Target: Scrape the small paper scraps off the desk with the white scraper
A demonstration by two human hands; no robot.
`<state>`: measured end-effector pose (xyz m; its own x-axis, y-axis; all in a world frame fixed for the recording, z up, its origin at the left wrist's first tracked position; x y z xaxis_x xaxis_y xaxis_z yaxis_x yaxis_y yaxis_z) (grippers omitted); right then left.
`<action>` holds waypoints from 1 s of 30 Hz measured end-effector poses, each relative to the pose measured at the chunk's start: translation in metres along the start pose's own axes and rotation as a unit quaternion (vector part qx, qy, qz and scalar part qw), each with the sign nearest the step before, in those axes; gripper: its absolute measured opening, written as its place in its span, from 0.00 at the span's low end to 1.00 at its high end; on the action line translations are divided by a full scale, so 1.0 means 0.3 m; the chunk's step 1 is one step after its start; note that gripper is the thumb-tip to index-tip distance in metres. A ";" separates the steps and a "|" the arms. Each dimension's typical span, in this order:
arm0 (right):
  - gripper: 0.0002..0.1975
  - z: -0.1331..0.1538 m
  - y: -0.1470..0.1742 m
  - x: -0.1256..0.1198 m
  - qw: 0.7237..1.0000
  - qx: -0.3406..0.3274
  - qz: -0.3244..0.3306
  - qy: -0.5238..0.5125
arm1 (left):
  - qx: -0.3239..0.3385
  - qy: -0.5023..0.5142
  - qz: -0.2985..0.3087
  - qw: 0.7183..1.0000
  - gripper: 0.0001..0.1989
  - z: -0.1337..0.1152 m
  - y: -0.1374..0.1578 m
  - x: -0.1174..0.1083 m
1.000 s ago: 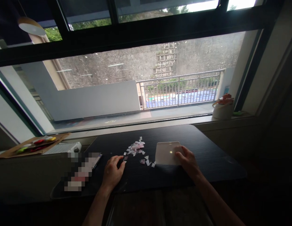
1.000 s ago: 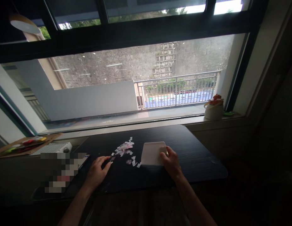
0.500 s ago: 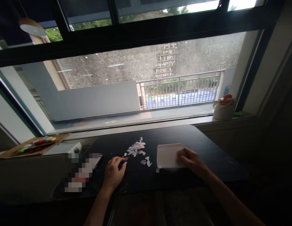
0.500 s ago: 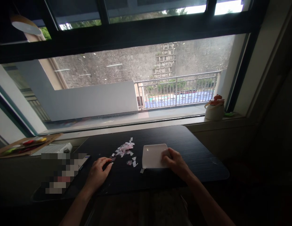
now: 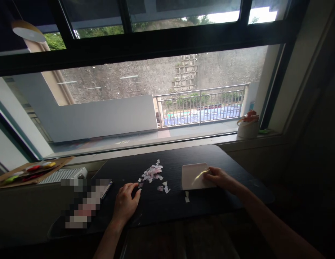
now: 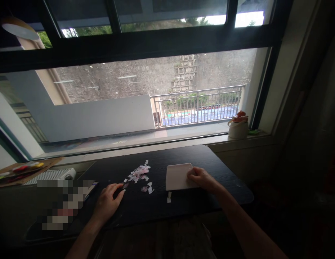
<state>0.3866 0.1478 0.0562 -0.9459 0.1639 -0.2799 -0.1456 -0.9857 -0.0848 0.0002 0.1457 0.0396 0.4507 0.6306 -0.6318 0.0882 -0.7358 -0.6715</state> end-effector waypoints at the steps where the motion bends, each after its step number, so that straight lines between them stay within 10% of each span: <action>1: 0.10 0.004 0.000 -0.001 1.000 0.004 0.006 0.001 | -0.001 0.000 0.000 1.000 0.15 0.000 0.000 0.000; 30: 0.13 0.020 0.089 0.004 0.976 0.069 0.194 -0.075 | -0.001 0.000 0.007 1.000 0.16 0.007 -0.006 -0.003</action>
<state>0.3800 0.1213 0.0593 -0.9678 -0.2207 -0.1212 0.2046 -0.9698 0.1327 -0.0022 0.1468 0.0406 0.4517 0.6204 -0.6411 0.0841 -0.7450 -0.6617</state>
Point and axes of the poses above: each hand's wrist, its own y-axis away from the middle knuckle, its own x-axis out of the palm, z = x × y, the point moved 5 cm from there along -y, towards the middle knuckle, and after that the axes turned 10 degrees about -z, right-handed, at the moved point
